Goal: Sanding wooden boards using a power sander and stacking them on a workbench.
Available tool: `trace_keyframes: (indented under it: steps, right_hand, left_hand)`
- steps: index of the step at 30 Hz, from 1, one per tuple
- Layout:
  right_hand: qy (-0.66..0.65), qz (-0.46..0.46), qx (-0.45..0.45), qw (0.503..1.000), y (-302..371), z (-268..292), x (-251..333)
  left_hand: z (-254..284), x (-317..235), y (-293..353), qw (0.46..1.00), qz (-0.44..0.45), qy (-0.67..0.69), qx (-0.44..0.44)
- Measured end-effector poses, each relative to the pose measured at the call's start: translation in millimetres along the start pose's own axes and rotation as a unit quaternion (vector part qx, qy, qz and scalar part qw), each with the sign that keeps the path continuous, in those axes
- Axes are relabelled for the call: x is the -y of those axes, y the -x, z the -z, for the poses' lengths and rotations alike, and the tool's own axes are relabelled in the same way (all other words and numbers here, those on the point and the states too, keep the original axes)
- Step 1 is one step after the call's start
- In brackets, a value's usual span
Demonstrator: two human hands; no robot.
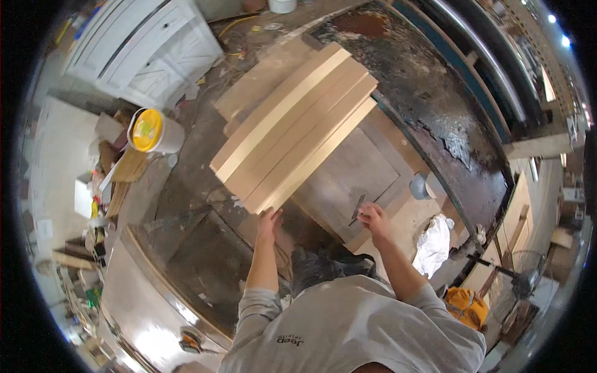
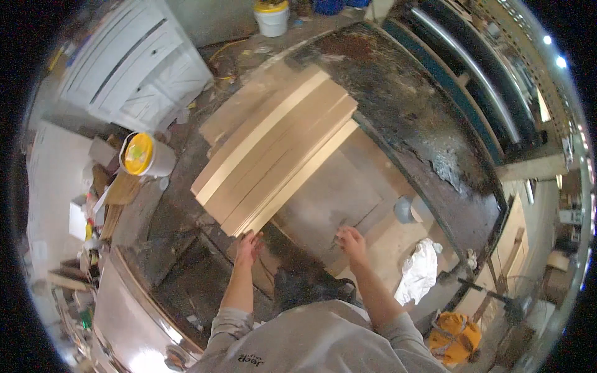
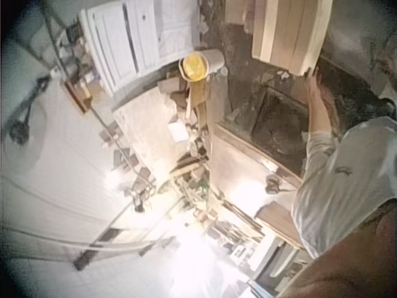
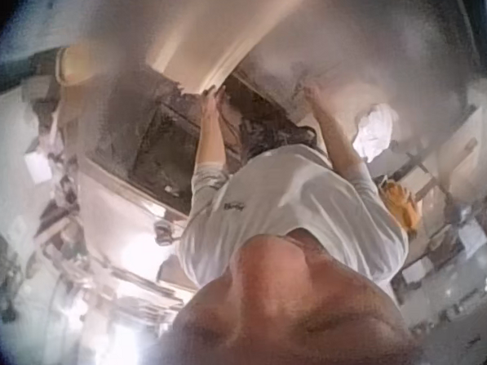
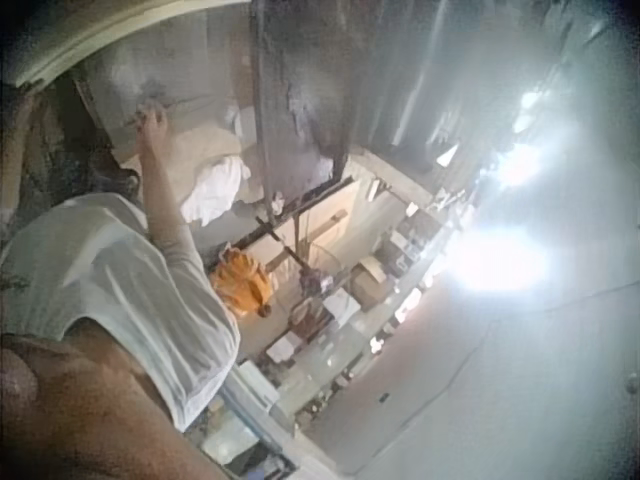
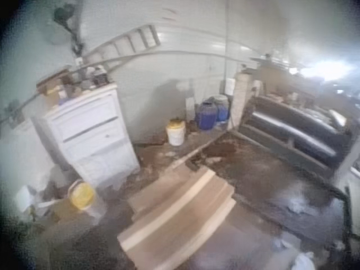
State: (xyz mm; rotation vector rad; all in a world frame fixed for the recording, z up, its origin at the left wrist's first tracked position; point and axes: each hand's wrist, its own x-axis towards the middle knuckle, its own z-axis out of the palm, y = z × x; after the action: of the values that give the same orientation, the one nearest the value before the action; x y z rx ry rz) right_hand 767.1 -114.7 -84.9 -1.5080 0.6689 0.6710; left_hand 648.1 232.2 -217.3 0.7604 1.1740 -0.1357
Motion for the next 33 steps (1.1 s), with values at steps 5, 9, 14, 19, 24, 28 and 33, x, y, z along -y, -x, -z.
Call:
trace_keyframes:
  steps: [5,9,14,19,24,28,33]
  right_hand:
    - [0.054,0.054,-0.001,0.997,-86.1,-71.9,-16.9]
    - [-0.092,0.029,-0.036,0.995,-110.1,-110.3,-8.0]
    - [-0.151,0.081,-0.007,0.985,-106.4,-121.0,-30.0]
    - [-0.092,0.089,-0.101,0.987,-96.7,-90.0,-41.1]
    - [0.072,0.16,-0.184,0.967,-82.9,-85.3,1.0]
    - [-0.001,0.135,-0.082,0.988,-72.7,-123.1,45.2]
    - [-0.026,0.062,0.078,0.995,-95.8,-180.7,54.5]
  left_hand:
    - [38.1,59.7,6.4,0.995,0.08,0.007,0.066]
    - [-5.9,60.9,89.4,0.988,0.083,-0.047,0.121]
    - [4.2,68.7,107.1,0.983,0.095,-0.08,0.133]
    - [4.2,85.2,83.4,0.977,0.109,-0.122,0.136]
    - [33.2,88.8,34.5,0.97,0.083,-0.21,0.094]
    - [40.3,37.9,51.1,0.994,-0.061,0.078,0.053]
    - [6.9,-55.2,67.0,0.988,-0.098,0.11,0.052]
